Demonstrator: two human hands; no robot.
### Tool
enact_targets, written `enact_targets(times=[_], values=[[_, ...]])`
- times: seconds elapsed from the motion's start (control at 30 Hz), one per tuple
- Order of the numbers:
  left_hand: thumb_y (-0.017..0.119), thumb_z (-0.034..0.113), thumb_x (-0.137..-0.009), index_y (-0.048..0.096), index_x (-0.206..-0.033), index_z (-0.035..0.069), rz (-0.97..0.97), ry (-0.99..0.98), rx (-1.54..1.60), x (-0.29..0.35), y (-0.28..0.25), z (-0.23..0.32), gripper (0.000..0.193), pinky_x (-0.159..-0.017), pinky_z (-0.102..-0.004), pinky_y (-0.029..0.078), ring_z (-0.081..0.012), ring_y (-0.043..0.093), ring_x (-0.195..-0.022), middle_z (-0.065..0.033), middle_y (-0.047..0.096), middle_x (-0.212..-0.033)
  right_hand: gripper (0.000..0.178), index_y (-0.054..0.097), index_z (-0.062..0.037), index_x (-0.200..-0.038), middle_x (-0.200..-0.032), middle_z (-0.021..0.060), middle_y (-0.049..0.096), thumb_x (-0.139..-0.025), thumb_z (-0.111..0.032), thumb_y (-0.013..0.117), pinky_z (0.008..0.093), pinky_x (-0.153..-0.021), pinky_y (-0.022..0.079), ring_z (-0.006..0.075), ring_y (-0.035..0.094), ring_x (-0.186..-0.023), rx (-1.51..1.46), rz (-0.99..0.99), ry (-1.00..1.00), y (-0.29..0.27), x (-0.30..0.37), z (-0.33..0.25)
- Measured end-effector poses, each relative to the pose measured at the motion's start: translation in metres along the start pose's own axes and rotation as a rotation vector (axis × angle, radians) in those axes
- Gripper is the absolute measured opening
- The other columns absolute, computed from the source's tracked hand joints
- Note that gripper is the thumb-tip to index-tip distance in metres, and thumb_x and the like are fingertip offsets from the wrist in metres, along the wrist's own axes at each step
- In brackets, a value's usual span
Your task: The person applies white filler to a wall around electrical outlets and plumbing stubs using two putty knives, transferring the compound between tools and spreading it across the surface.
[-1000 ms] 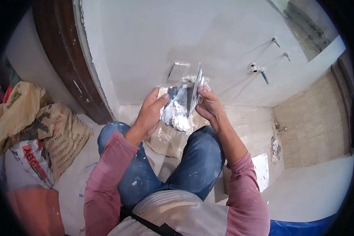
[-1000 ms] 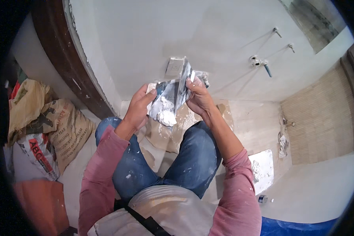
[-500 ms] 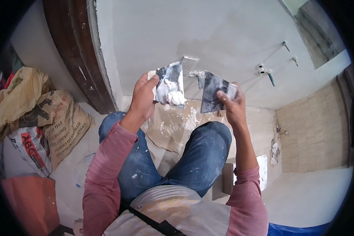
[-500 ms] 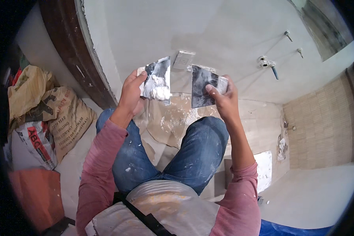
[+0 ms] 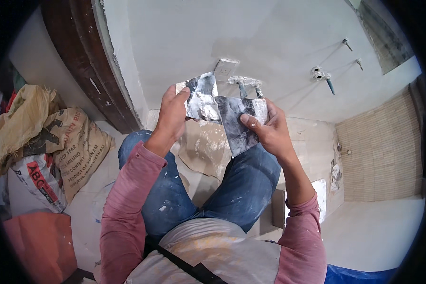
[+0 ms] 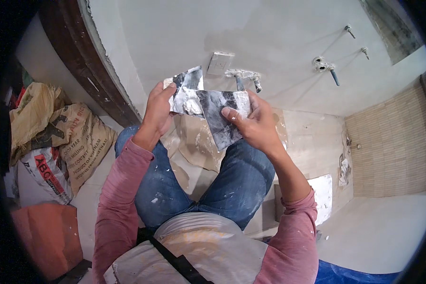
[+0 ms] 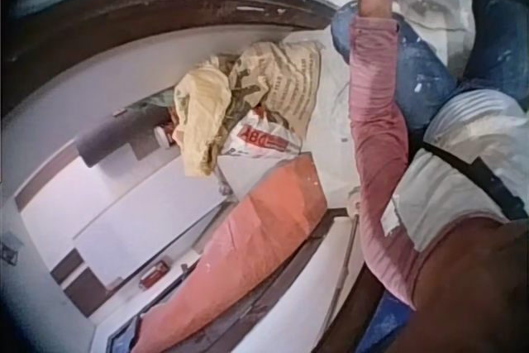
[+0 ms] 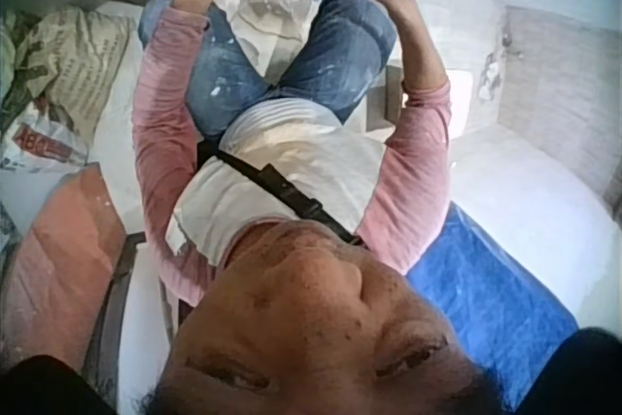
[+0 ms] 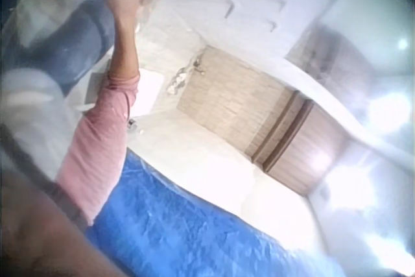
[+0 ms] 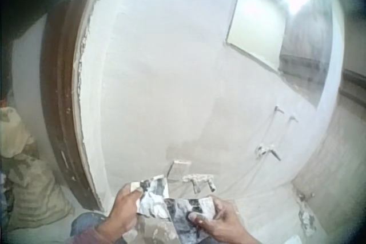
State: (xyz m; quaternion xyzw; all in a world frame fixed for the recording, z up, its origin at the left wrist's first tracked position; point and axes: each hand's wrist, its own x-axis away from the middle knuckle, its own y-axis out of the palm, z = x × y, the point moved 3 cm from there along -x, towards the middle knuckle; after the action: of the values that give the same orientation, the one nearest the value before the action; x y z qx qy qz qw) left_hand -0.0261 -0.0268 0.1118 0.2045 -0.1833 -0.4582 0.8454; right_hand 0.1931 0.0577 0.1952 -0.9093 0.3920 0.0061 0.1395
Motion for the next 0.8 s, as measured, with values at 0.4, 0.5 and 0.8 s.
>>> enact_targets(times=[0.4, 0.5, 0.8], values=[[0.049, 0.01, -0.107, 0.054, -0.13, -0.003, -0.279, 0.055, -0.082, 0.004, 0.012, -0.01, 0.027, -0.093, -0.03, 0.052, -0.0136, 0.065, -0.106, -0.0095, 0.067, -0.118, 0.036, 0.064, 0.0062, -0.117, -0.098, 0.0043, 0.071, -0.09, -0.012, 0.078, 0.0294, -0.081, 0.051, 0.0101, 0.061, -0.088, 0.572, -0.031, -0.011, -0.009, -0.02, -0.012], [0.049, 0.011, -0.107, 0.056, -0.129, 0.0, -0.344, 0.097, -0.202, 0.002, 0.009, -0.014, 0.026, -0.09, -0.0284, 0.053, -0.0112, 0.065, -0.101, -0.0062, 0.067, -0.114, 0.03, 0.066, 0.0041, -0.112, -0.09, 0.0085, 0.071, -0.089, -0.012, 0.078, 0.0319, -0.073, 0.05, 0.0126, 0.06, -0.077, 0.583, -0.09, 0.035, -0.008, -0.023, -0.021], [0.049, 0.01, -0.106, 0.056, -0.132, -0.002, -0.321, 0.128, -0.285, -0.004, 0.004, -0.012, 0.03, -0.091, -0.0297, 0.052, -0.0126, 0.064, -0.102, -0.007, 0.068, -0.117, 0.019, 0.072, -0.0166, -0.1, -0.091, 0.0006, 0.067, -0.082, -0.012, 0.077, 0.0352, -0.063, 0.05, 0.0215, 0.063, -0.076, 1.273, 0.29, -1.089, -0.013, -0.037, -0.015]])
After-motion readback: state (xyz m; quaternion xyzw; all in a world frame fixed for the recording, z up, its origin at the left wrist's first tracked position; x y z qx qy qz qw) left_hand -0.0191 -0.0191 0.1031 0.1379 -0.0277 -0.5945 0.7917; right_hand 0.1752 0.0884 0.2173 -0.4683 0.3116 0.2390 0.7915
